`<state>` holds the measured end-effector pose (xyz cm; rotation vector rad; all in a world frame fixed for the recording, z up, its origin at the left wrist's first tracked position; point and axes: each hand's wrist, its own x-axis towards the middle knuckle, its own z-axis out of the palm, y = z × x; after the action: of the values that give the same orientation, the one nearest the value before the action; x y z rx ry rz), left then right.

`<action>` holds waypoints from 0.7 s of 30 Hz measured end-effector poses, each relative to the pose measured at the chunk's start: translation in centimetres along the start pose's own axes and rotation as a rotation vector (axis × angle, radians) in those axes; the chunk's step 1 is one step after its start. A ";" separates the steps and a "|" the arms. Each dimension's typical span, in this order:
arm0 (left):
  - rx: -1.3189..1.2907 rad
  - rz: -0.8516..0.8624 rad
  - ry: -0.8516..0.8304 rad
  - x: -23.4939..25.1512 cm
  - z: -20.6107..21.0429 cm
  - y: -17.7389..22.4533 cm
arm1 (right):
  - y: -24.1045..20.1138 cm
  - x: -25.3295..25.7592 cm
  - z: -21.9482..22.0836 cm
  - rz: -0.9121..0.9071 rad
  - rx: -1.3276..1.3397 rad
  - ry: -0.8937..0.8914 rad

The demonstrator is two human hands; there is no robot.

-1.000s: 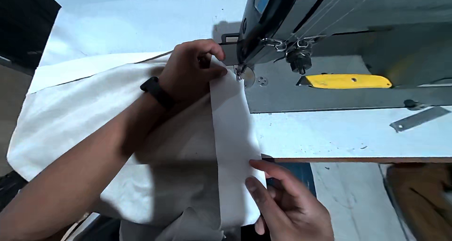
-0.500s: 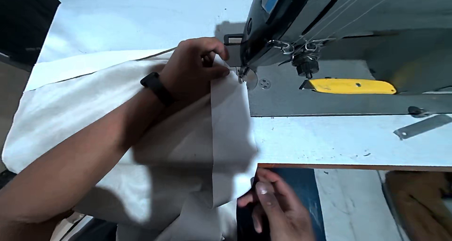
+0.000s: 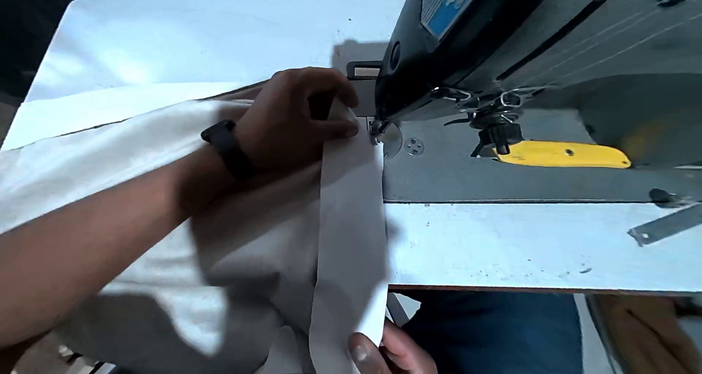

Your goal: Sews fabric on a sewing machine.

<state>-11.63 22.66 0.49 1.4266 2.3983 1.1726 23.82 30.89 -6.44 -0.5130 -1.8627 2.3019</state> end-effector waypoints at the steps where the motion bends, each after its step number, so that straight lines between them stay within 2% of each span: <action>1: 0.012 0.002 0.003 0.0 0.0 0.0 | 0.2 0.0 -0.1 0.002 0.002 0.004; 21: -0.008 0.031 -0.002 1.2 -0.6 -1.3 | 0.0 0.7 0.8 -0.001 0.035 0.085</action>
<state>-13.48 22.91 0.41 1.4672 2.3762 1.1851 22.89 30.35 -6.45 -0.5954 -1.7806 2.2697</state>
